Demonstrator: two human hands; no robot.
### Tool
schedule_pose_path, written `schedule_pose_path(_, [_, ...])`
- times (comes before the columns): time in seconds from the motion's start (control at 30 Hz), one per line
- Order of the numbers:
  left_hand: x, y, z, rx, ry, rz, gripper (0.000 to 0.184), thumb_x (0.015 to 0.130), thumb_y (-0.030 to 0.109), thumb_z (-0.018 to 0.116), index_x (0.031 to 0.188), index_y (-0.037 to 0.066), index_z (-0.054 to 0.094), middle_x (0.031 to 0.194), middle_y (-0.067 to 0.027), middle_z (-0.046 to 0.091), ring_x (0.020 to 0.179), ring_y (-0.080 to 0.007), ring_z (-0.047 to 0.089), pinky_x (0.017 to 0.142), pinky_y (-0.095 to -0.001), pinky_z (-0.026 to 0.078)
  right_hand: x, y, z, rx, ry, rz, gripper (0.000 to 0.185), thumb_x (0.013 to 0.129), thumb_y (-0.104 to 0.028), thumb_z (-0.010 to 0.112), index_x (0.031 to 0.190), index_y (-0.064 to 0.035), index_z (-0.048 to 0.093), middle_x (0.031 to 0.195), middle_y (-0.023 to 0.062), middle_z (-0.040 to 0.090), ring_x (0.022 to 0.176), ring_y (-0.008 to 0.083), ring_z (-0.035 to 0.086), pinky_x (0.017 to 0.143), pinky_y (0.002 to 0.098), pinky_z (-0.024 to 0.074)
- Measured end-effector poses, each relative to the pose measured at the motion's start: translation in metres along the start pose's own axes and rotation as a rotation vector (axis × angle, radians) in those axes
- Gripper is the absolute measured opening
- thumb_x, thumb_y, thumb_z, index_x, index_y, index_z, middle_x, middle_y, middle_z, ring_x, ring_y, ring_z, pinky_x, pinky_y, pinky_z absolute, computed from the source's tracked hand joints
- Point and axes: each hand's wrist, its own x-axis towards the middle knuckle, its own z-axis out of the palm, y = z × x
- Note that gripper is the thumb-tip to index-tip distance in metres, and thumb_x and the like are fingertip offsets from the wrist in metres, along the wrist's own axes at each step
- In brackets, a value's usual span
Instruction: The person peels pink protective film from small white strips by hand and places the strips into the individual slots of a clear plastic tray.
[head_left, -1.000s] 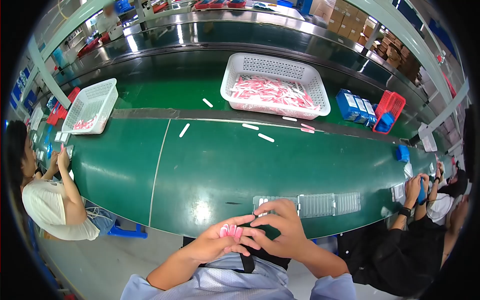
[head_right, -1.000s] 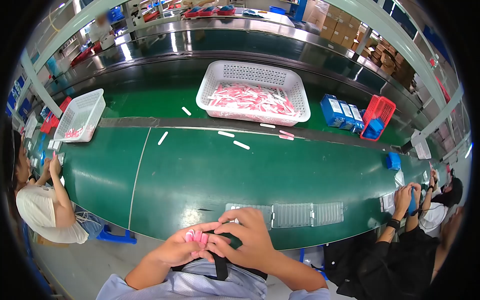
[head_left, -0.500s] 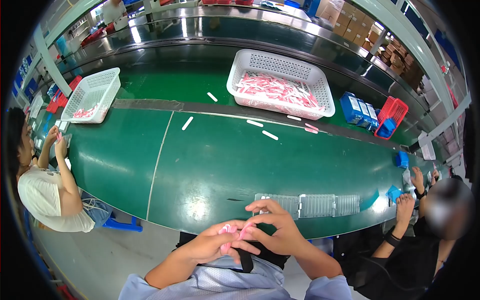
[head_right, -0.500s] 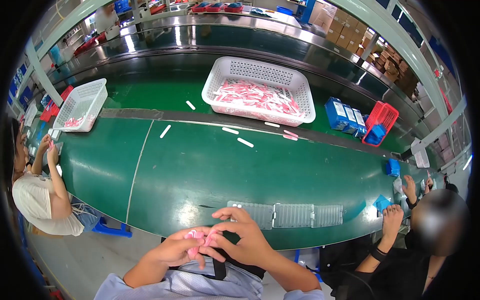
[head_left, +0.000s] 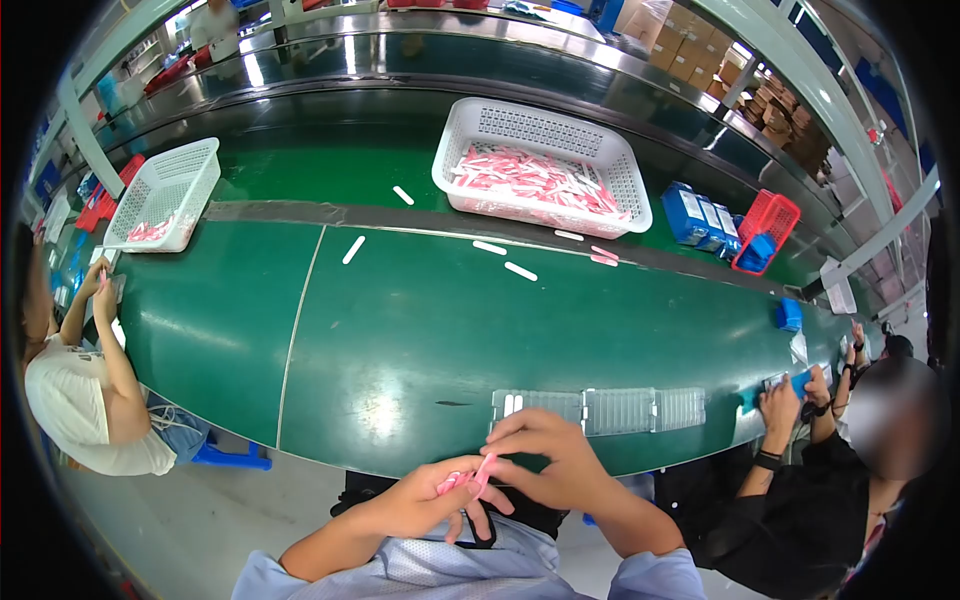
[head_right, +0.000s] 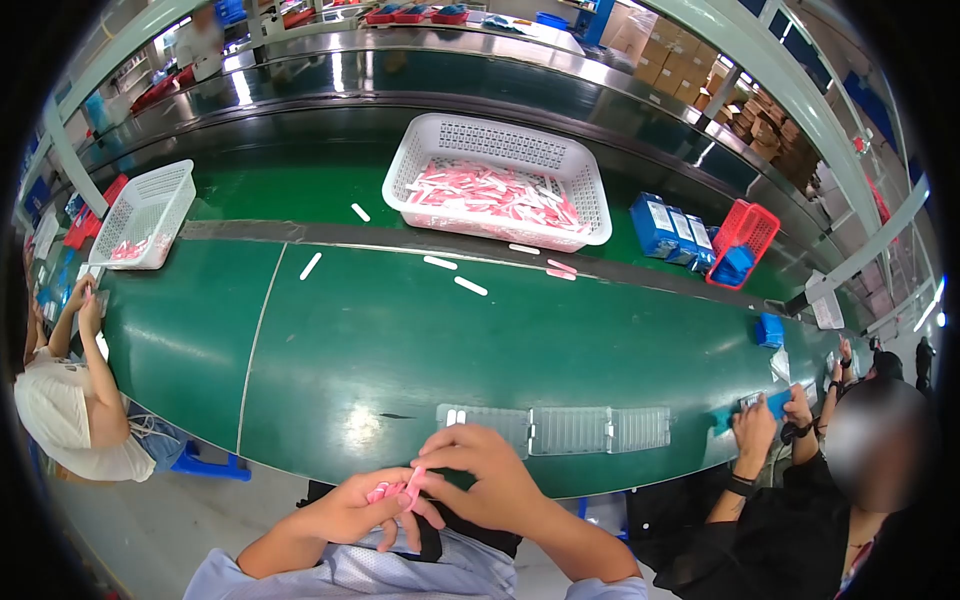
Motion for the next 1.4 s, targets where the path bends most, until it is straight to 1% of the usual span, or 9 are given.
schedule_pose_path(0.17, [-0.007, -0.003, -0.01, 0.046, 0.021, 0.025, 0.043, 0.11, 0.018, 0.041, 0.149, -0.002, 0.038, 0.116, -0.022, 0.069, 0.081, -0.0192, 0.073, 0.051, -0.0244, 0.052, 0.002, 0.03, -0.034, 0.226, 0.387, -0.008, 0.011, 0.086, 0.003, 0.073, 0.096, -0.0009, 0.074, 0.086, 0.006, 0.07, 0.078, 0.01, 0.064, 0.067, 0.0252, 0.0475])
schedule_pose_path(0.23, [-0.006, -0.009, -0.016, 0.026, 0.047, 0.023, 0.044, 0.11, 0.016, 0.043, 0.149, -0.002, 0.038, 0.115, -0.0228, 0.069, 0.082, -0.0192, 0.073, 0.051, -0.0232, 0.051, 0.004, 0.036, -0.055, 0.479, 0.177, 0.352, 0.002, 0.087, 0.001, 0.074, 0.086, -0.0009, 0.074, 0.079, 0.0044, 0.07, 0.068, 0.0065, 0.061, 0.06, 0.022, 0.0451])
schedule_pose_path(0.43, [-0.001, -0.013, -0.013, -0.038, 0.158, 0.013, 0.045, 0.109, 0.013, 0.043, 0.152, 0.003, 0.036, 0.113, -0.0242, 0.069, 0.076, -0.0189, 0.072, 0.048, -0.023, 0.046, 0.02, 0.049, -0.06, 0.129, -0.238, 0.38, 0.008, 0.087, -0.006, 0.077, 0.093, -0.0044, 0.072, 0.072, 0.0006, 0.071, 0.061, 0.0071, 0.062, 0.053, 0.0238, 0.045])
schedule_pose_path(0.53, [0.0, -0.017, -0.015, -0.098, 0.136, 0.02, 0.046, 0.109, 0.015, 0.042, 0.153, 0.006, 0.035, 0.113, -0.0247, 0.069, 0.075, -0.0185, 0.071, 0.047, -0.0229, 0.044, 0.033, 0.04, -0.059, -0.3, -0.213, 0.351, 0.014, 0.088, -0.016, 0.076, 0.098, -0.0078, 0.071, 0.067, 0.0005, 0.065, 0.063, 0.0183, 0.062, 0.059, 0.0317, 0.0477])
schedule_pose_path(0.73, [-0.005, -0.021, -0.021, -0.179, 0.11, 0.038, 0.047, 0.11, 0.021, 0.044, 0.153, 0.006, 0.035, 0.116, -0.027, 0.068, 0.075, -0.02, 0.072, 0.048, -0.0223, 0.044, 0.024, 0.045, -0.05, -0.65, -0.184, -0.091, 0.039, 0.083, -0.034, 0.079, 0.115, -0.0152, 0.067, 0.112, 0.0047, 0.057, 0.111, 0.0275, 0.052, 0.1, 0.0436, 0.0337])
schedule_pose_path(0.97, [0.0, -0.023, -0.024, -0.255, 0.059, 0.061, 0.049, 0.109, 0.026, 0.048, 0.152, 0.005, 0.037, 0.121, -0.0282, 0.065, 0.078, -0.02, 0.072, 0.046, -0.0227, 0.045, 0.011, 0.052, -0.041, -0.798, 0.071, -0.143, 0.047, 0.082, -0.04, 0.078, 0.117, -0.0116, 0.066, 0.109, 0.0071, 0.059, 0.105, 0.029, 0.054, 0.098, 0.0423, 0.0345])
schedule_pose_path(1.17, [0.011, -0.025, -0.015, -0.219, 0.05, 0.027, 0.043, 0.109, 0.021, 0.048, 0.148, 0.005, 0.042, 0.123, -0.0282, 0.065, 0.076, -0.019, 0.071, 0.044, -0.0212, 0.039, -0.001, 0.007, -0.015, -0.322, 0.241, -0.154, 0.035, 0.082, -0.029, 0.079, 0.111, -0.0109, 0.071, 0.083, 0.0018, 0.06, 0.084, 0.025, 0.058, 0.082, 0.0378, 0.04])
schedule_pose_path(1.23, [0.015, -0.024, -0.01, -0.19, 0.022, 0.013, 0.042, 0.109, 0.017, 0.048, 0.148, 0.005, 0.042, 0.123, -0.029, 0.065, 0.075, -0.0198, 0.071, 0.043, -0.0207, 0.035, -0.002, 0.003, -0.007, -0.168, -0.115, -0.003, 0.023, 0.082, -0.023, 0.08, 0.099, -0.0085, 0.075, 0.071, 0.0006, 0.058, 0.074, 0.0207, 0.057, 0.075, 0.0342, 0.0414])
schedule_pose_path(1.4, [0.006, -0.014, -0.008, -0.148, 0.078, -0.019, 0.039, 0.108, 0.017, 0.048, 0.145, 0.005, 0.046, 0.123, -0.0255, 0.066, 0.075, -0.017, 0.07, 0.044, -0.021, 0.034, -0.005, 0.032, -0.032, 0.117, 0.413, 0.273, 0.008, 0.084, -0.012, 0.079, 0.091, -0.0088, 0.077, 0.07, 0.0016, 0.066, 0.063, 0.0137, 0.057, 0.062, 0.0275, 0.0448])
